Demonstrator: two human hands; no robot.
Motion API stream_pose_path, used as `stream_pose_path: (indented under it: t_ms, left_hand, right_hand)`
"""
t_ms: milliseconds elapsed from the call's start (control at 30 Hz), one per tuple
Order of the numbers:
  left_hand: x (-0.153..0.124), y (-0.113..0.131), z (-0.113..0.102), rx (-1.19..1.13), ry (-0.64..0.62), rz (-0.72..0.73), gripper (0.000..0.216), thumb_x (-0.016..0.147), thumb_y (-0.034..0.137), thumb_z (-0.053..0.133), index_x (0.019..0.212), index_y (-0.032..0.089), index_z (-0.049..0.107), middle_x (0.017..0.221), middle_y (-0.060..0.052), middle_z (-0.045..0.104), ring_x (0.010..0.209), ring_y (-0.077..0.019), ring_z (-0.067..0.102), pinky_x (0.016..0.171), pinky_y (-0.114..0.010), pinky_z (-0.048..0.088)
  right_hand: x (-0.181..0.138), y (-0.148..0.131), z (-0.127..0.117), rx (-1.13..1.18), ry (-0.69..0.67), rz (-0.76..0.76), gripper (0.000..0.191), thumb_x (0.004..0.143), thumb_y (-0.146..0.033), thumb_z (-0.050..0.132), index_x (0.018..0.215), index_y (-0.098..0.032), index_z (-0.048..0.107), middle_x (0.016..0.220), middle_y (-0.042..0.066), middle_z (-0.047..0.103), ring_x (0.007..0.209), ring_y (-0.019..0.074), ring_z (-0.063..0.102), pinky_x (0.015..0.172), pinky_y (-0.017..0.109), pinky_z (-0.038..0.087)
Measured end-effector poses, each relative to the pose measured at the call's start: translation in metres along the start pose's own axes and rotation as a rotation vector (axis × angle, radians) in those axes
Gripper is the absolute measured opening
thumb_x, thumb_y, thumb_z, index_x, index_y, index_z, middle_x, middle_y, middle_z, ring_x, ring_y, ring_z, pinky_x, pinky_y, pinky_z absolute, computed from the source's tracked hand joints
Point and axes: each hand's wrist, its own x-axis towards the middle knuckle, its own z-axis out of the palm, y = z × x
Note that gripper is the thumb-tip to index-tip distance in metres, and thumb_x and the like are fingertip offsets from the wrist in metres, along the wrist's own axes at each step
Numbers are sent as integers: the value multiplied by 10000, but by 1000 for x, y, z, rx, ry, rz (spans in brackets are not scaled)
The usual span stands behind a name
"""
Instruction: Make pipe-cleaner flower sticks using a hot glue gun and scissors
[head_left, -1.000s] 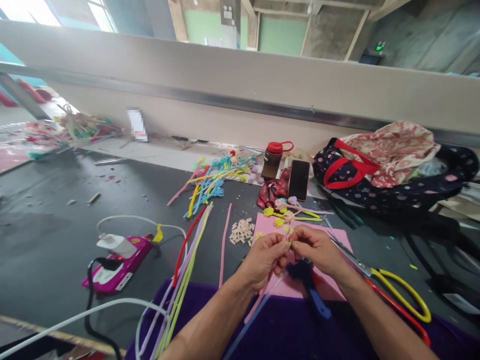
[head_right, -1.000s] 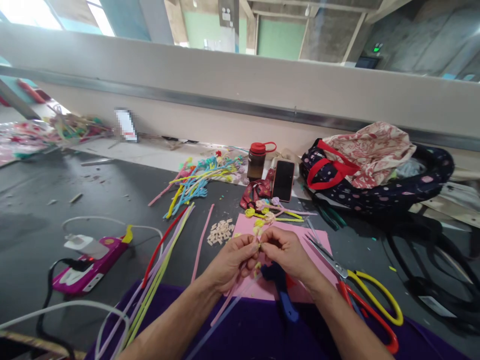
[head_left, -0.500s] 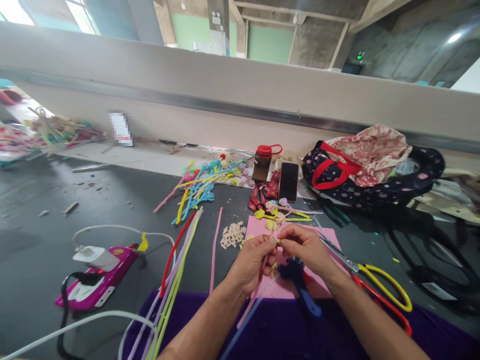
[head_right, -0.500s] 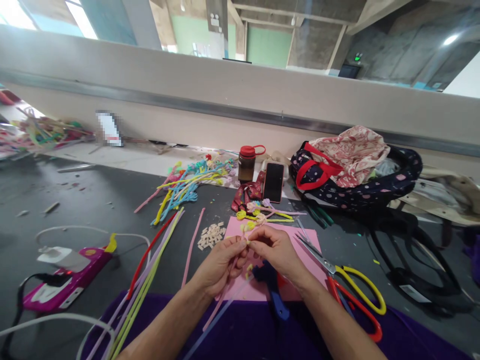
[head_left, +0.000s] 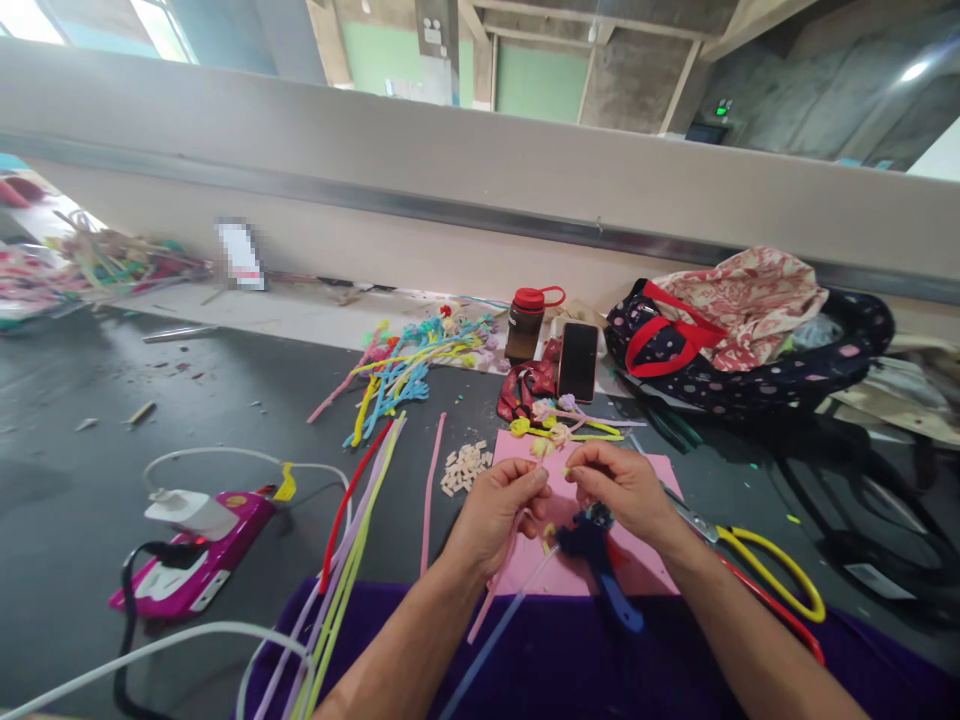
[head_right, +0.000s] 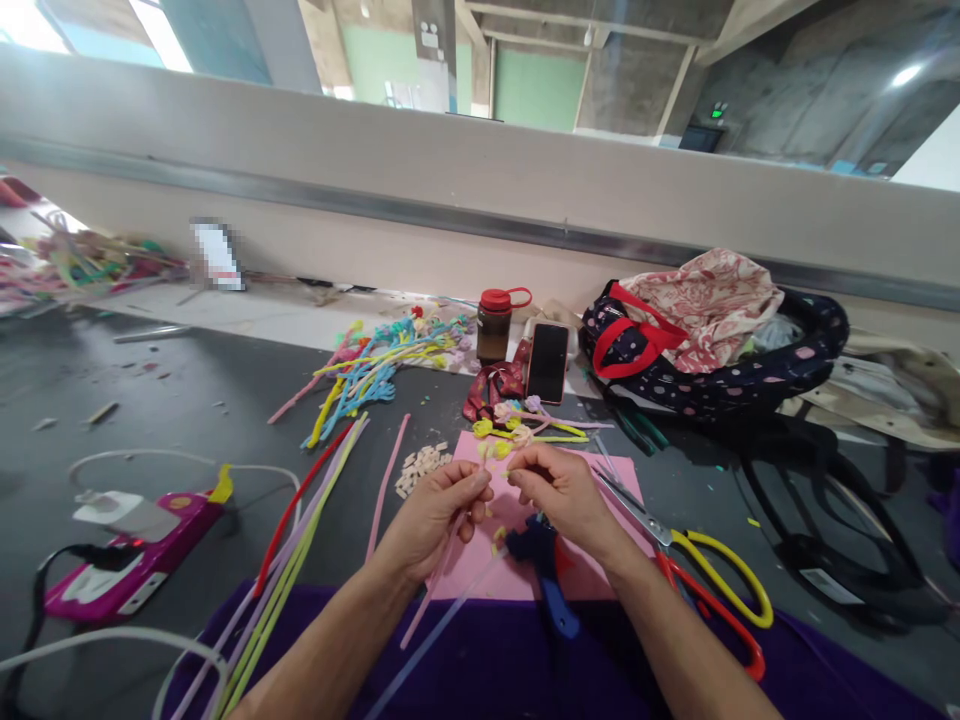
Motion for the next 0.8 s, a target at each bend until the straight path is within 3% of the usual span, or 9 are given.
stream_pose_path:
  t_ms: [533, 800]
  left_hand:
    - [0, -2, 0, -11, -68, -59, 234, 695, 326, 690, 666, 112, 597, 573, -4, 588, 380, -43, 459, 328, -149, 357]
    - [-1, -2, 1, -10, -95, -83, 231, 755, 303, 616, 617, 126, 564, 444, 27, 506, 320, -39, 401, 316, -147, 290]
  right_hand:
    - [-3, -5, 4, -255, -47, -163, 103, 830, -169, 512, 787, -190, 603, 708, -7, 593, 616, 121, 531, 572, 224, 406]
    - [-4, -4, 6, -190, -57, -130, 104, 830, -182, 512, 807, -191, 613, 724, -2, 601, 619, 119, 547, 577, 223, 440]
